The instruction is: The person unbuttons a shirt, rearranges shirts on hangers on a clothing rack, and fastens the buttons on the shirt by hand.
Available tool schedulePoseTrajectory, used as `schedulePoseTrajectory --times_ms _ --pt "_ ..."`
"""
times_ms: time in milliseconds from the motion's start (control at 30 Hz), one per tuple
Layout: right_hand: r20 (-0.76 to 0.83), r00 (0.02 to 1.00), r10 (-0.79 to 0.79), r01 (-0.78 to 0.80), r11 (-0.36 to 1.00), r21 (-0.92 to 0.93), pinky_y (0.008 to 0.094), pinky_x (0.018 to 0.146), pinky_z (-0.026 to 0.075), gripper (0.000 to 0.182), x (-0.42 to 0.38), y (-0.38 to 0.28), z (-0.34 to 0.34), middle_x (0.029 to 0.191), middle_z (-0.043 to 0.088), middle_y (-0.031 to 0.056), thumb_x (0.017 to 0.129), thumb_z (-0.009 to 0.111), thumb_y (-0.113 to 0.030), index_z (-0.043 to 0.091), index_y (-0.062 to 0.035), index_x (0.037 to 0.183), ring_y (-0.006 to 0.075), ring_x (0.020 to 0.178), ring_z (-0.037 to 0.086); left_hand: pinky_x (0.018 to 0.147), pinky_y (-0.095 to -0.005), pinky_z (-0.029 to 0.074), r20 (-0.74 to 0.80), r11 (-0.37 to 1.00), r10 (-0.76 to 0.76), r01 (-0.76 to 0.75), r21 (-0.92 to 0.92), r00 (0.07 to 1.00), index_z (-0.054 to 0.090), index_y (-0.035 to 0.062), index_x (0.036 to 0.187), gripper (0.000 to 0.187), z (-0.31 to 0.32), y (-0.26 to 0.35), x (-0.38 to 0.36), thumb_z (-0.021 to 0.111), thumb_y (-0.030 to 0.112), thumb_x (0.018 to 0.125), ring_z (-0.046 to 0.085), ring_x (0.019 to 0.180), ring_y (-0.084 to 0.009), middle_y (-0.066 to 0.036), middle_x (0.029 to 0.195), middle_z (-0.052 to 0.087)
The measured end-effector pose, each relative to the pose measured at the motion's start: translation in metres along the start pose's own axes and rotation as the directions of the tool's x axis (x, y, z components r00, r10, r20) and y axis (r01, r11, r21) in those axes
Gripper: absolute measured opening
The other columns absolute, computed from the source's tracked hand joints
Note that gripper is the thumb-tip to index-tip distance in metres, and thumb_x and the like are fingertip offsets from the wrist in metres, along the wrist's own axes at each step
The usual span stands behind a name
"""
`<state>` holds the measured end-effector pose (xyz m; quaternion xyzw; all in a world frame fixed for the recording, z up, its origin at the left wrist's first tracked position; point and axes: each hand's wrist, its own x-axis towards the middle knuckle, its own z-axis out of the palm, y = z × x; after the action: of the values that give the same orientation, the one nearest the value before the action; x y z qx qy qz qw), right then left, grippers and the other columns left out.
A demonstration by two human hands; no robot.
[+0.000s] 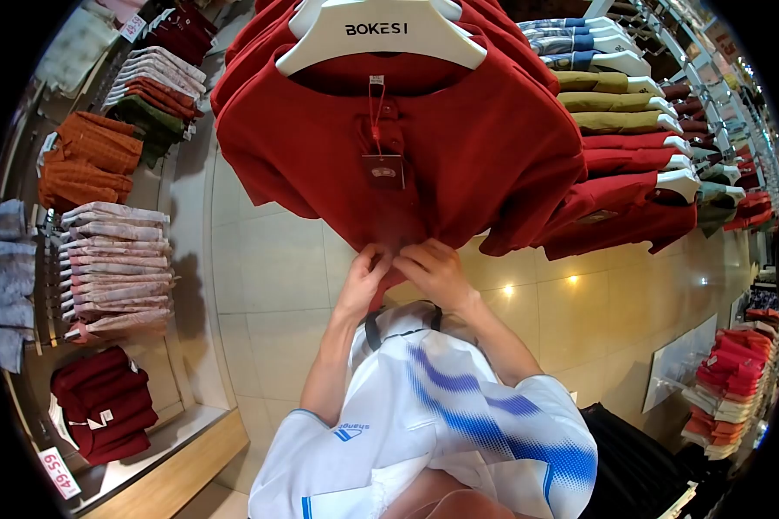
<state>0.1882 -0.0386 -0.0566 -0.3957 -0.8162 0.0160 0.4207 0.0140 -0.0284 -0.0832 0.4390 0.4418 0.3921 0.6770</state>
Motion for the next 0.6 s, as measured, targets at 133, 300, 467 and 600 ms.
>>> schedulePoseTrajectory --times_ms 133,300,467,600 --pt "0.003 1.000 -0.022 0.022 1.000 -0.012 0.0322 0.069 0.050 0.021 0.001 -0.001 -0.001 0.088 0.061 0.0039 0.066 0.061 -0.012 0.064 -0.0054 0.086 0.0187 0.075 0.063 0.075 -0.0244 0.047 0.055 0.997 -0.004 0.009 -0.078 0.998 0.056 0.0023 0.106 0.015 -0.004 -0.001 -0.001 0.055 0.014 0.097 0.054 0.086 -0.0089 -0.001 0.092 0.057" --pt "-0.006 1.000 -0.017 0.018 1.000 0.019 0.0327 0.068 0.051 0.019 -0.001 -0.001 0.003 0.088 0.060 0.0035 0.066 0.065 -0.010 0.063 -0.0069 0.084 0.0195 0.074 0.062 0.084 -0.0264 0.048 0.150 0.958 -0.113 0.148 -0.244 0.982 0.056 0.0010 0.111 0.018 -0.015 0.002 -0.004 0.058 0.010 0.096 0.057 0.095 -0.0112 -0.004 0.103 0.059" --pt "0.139 0.980 0.145 -0.176 0.951 0.253 0.0354 0.063 0.052 0.016 -0.001 0.009 0.002 0.089 0.059 0.0036 0.075 0.072 -0.010 0.060 -0.0073 0.086 0.0238 0.074 0.063 0.086 -0.0271 0.048 0.138 0.962 -0.119 0.149 -0.229 0.983 0.056 0.0008 0.112 0.021 -0.015 0.002 -0.006 0.061 0.009 0.094 0.057 0.096 -0.0123 -0.005 0.104 0.059" --pt "0.256 0.920 0.296 -0.371 0.868 0.329 0.0376 0.064 0.053 0.020 0.008 0.004 -0.008 0.092 0.060 0.0041 0.078 0.072 -0.010 0.060 -0.0071 0.094 0.0269 0.075 0.064 0.088 -0.0269 0.046 0.175 0.986 -0.088 0.111 -0.126 0.981 0.057 0.0003 0.111 0.019 -0.018 0.001 -0.005 0.060 0.008 0.094 0.056 0.101 -0.0132 -0.006 0.108 0.059"
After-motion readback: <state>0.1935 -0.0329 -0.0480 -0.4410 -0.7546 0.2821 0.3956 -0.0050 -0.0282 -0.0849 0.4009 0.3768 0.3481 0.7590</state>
